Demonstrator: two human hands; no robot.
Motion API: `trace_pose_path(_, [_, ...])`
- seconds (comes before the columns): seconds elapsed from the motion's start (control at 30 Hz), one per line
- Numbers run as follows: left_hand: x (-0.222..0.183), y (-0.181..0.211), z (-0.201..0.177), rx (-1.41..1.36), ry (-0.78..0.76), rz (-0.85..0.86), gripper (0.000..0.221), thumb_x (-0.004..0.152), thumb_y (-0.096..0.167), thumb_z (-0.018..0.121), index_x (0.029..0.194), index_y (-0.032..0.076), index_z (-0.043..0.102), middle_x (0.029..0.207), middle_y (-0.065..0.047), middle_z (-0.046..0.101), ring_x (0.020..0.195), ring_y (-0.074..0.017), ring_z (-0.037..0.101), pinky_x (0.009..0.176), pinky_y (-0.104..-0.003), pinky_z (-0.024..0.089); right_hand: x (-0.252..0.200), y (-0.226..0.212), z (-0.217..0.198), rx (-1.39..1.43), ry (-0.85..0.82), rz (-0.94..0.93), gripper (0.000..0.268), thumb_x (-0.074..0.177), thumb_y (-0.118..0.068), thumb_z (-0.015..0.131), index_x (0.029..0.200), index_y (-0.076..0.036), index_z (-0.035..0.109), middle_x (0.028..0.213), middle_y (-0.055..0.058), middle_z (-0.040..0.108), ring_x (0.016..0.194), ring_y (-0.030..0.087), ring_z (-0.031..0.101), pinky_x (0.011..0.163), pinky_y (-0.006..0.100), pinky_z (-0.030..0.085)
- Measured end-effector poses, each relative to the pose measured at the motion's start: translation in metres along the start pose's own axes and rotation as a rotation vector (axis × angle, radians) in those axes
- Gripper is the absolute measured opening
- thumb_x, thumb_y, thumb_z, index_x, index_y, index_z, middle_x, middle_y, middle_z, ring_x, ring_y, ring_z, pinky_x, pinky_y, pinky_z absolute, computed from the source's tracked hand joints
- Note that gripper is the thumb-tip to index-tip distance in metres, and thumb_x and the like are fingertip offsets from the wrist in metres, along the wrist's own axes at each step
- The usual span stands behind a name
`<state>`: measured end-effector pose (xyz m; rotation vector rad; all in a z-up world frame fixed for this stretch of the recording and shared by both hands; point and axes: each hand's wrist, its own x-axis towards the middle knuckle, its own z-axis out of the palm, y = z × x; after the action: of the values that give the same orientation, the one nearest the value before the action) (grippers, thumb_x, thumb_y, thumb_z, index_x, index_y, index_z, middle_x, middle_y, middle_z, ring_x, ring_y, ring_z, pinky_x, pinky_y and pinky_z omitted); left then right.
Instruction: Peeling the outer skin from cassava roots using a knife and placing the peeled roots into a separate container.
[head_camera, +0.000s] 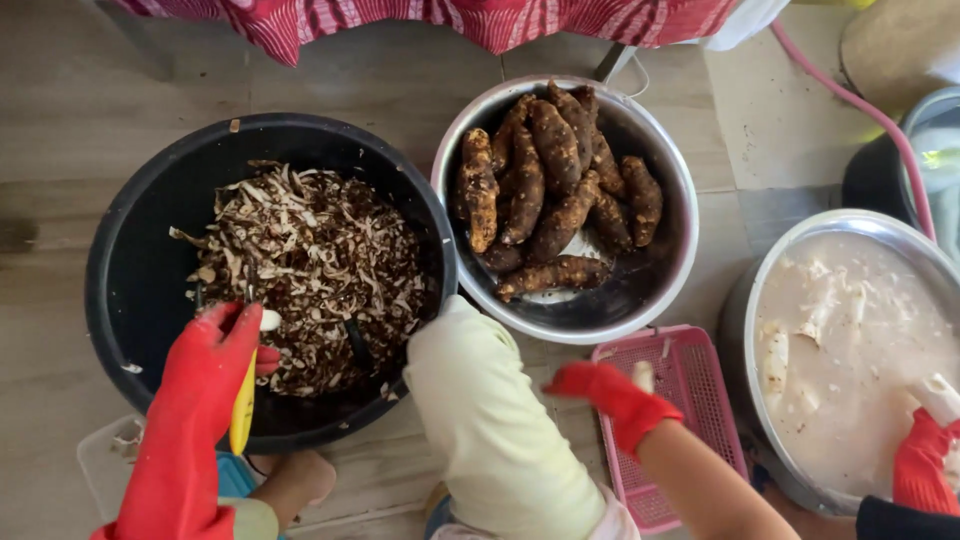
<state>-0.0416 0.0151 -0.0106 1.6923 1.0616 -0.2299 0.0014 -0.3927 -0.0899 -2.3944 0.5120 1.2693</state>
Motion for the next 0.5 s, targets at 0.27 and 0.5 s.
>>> trace_pose_path(0.27, [0.005,0.019,0.005,0.275,-0.033,-0.149,0.056,0.103,0.035,0.054,0.151,0.007,0.051,0.1,-0.025,0.079,0.088,-0.0337,0.076,0.087,-0.039,0.052,0.17,-0.078,-0.076,0.153,0.207,-0.315,0.044,0.088,-0.05,0.066,0.116,-0.015,0.068,0.095,0.005,0.072,0.081,0.016,0.064,0.073,0.033,0.051])
trace_pose_path(0.5, [0.022,-0.014,-0.002,0.413,0.028,-0.007,0.058,0.099,0.031,0.049,0.154,0.012,0.048,0.11,-0.017,0.076,0.084,-0.0282,0.081,0.094,-0.037,0.053,0.271,-0.129,-0.059,0.25,0.362,-0.197,0.09,0.067,-0.064,0.075,0.134,-0.008,0.055,0.128,0.015,0.067,0.118,0.031,0.064,0.099,0.038,0.05])
